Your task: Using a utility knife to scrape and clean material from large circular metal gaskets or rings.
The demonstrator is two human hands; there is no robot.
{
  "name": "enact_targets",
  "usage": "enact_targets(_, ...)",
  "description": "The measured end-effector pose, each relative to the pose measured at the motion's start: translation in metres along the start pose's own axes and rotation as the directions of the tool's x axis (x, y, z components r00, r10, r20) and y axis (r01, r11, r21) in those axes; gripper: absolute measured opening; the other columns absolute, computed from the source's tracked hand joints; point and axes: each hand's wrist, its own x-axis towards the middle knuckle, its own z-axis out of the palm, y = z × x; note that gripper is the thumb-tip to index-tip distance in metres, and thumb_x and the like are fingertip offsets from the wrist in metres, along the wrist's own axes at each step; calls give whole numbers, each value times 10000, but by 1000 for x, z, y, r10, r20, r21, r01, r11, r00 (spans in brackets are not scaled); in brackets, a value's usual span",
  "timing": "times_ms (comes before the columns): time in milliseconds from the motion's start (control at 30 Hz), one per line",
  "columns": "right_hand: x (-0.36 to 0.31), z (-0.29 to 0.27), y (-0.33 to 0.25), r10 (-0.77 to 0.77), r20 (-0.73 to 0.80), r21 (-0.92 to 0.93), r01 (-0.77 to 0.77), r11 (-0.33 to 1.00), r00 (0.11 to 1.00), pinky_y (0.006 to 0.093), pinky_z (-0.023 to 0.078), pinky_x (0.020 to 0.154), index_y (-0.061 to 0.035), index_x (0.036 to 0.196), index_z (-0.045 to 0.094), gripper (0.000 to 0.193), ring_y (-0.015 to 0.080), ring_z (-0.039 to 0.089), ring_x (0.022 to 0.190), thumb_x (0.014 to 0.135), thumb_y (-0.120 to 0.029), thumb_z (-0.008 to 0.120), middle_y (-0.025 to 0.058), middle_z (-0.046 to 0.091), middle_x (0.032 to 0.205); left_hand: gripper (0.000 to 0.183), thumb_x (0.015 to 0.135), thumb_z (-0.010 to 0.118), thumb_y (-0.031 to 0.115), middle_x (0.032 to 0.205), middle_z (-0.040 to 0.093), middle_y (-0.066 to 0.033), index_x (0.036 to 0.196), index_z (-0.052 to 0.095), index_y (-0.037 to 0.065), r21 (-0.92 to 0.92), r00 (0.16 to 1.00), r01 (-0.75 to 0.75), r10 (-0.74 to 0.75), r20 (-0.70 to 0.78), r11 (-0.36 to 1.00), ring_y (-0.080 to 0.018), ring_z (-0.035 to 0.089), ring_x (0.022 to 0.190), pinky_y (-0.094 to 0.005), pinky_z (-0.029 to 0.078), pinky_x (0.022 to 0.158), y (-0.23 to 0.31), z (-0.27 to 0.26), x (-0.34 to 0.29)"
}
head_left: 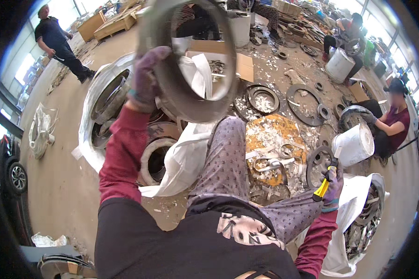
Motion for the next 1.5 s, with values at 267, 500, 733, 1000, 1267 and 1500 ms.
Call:
enact_targets(267, 19, 10, 2, -24, 55, 79, 19, 997, 998, 201, 502, 572, -83, 1368, 411, 488, 84, 580, 760, 923, -144, 601, 60, 613, 1070, 427, 934, 498, 342, 1179, 607, -140, 1140, 584, -22, 322, 924, -67, 181, -338, 944, -235, 587, 1063, -370, 466, 921, 55, -129, -10)
enact_targets(500, 14, -1, 11, 14, 50, 90, -18, 996, 999, 208, 520, 609, -73, 1405, 368, 537, 106, 595, 817, 925, -178, 584, 73, 600, 1135, 488, 896, 615, 294, 1086, 608, -101, 1286, 485, 32, 702, 344, 613, 677, -650, 362, -169, 575, 832, -332, 492, 715, 15, -240, -109)
enact_targets(733, 2, -7, 7, 20, -16, -8, -20, 1000, 1000, 209, 498, 615, -62, 1364, 416, 478, 109, 594, 819, 932, -195, 572, 90, 610, 1128, 234, 966, 510, 139, 1036, 607, -44, 1176, 550, 44, 588, 911, 222, 49, -409, 778, -124, 601, 926, -274, 516, 789, -49, -90, -162)
enact_targets(1000, -22, -4, 14, 121, -32, -166, -125, 978, 992, 197, 496, 624, -71, 1369, 412, 465, 94, 577, 835, 952, -213, 560, 83, 586, 1153, 296, 932, 524, 272, 801, 608, -21, 1111, 587, 44, 592, 52, 803, -981, -185, -69, -93, 556, 662, -244, 471, 589, -186, -64, -295)
enact_targets(1267, -30, -17, -6, 139, -98, -312, -163, 936, 985, 267, 496, 789, -86, 1382, 416, 441, 121, 585, 892, 979, -236, 512, 110, 575, 1228, 363, 836, 563, 196, 1199, 582, -220, 1183, 555, 87, 762, 222, 626, -897, -381, -169, -385, 546, 1141, -444, 473, 915, -335, -90, -426)
enact_targets(1500, -23, 10, -5, 250, -67, -307, -259, 916, 966, 252, 498, 779, -79, 1379, 417, 435, 110, 592, 885, 977, -212, 515, 98, 576, 1232, 498, 877, 545, 288, 1361, 493, -166, 1335, 461, 111, 795, 211, 579, -908, -361, -181, -392, 446, 1262, -454, 411, 1008, -421, -125, -523)
